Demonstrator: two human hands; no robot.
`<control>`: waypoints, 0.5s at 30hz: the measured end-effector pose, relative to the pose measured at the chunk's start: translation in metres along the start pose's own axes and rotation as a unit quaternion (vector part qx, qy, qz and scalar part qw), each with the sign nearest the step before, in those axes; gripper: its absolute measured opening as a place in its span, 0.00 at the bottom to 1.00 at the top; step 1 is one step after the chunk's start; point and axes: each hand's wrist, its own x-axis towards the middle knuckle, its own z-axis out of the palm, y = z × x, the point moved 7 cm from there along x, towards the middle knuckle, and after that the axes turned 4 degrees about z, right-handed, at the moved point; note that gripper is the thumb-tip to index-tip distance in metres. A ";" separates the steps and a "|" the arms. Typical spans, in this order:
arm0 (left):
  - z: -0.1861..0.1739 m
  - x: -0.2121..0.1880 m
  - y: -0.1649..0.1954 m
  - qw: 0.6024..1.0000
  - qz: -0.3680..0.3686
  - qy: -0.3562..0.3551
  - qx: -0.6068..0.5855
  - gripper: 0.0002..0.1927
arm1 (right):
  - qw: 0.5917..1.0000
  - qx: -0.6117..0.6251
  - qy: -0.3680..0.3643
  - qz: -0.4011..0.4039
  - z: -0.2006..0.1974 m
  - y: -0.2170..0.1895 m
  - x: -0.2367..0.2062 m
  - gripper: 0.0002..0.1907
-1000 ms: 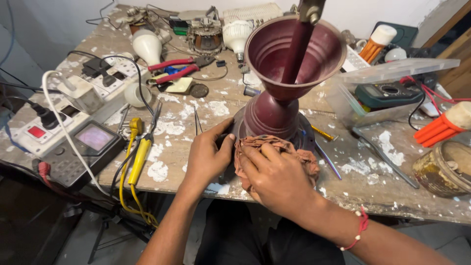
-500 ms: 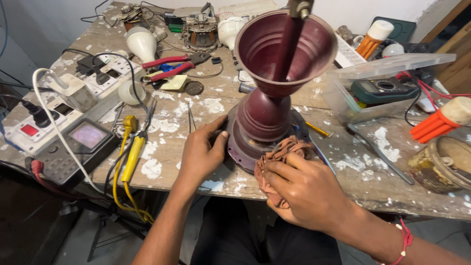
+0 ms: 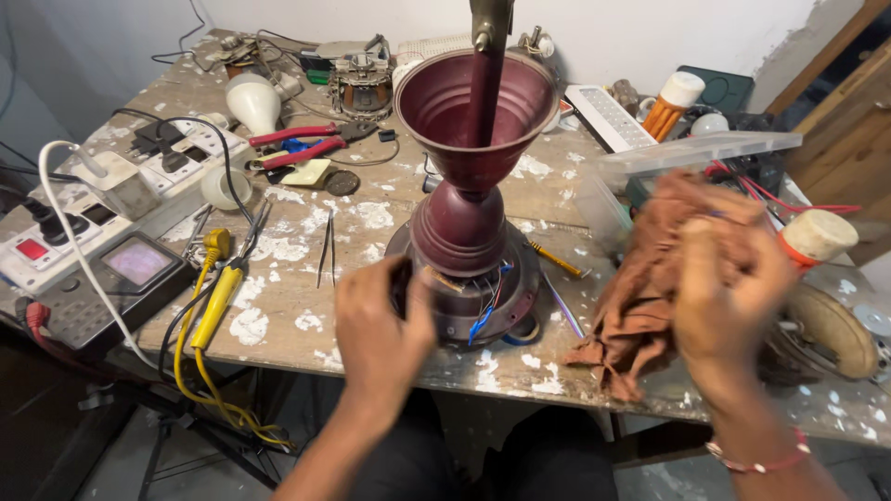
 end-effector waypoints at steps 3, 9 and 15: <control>0.014 -0.006 0.027 0.997 0.071 -0.022 0.027 0.45 | 0.990 -0.028 -0.086 -0.109 0.042 0.016 0.010 0.12; 0.049 0.019 0.032 0.986 0.091 -0.129 0.046 0.60 | 0.965 -0.119 -0.213 -0.101 0.087 0.039 -0.023 0.06; 0.058 0.040 0.015 0.973 0.080 -0.214 -0.022 0.60 | 0.953 -0.117 -0.281 -0.002 0.081 0.050 -0.008 0.06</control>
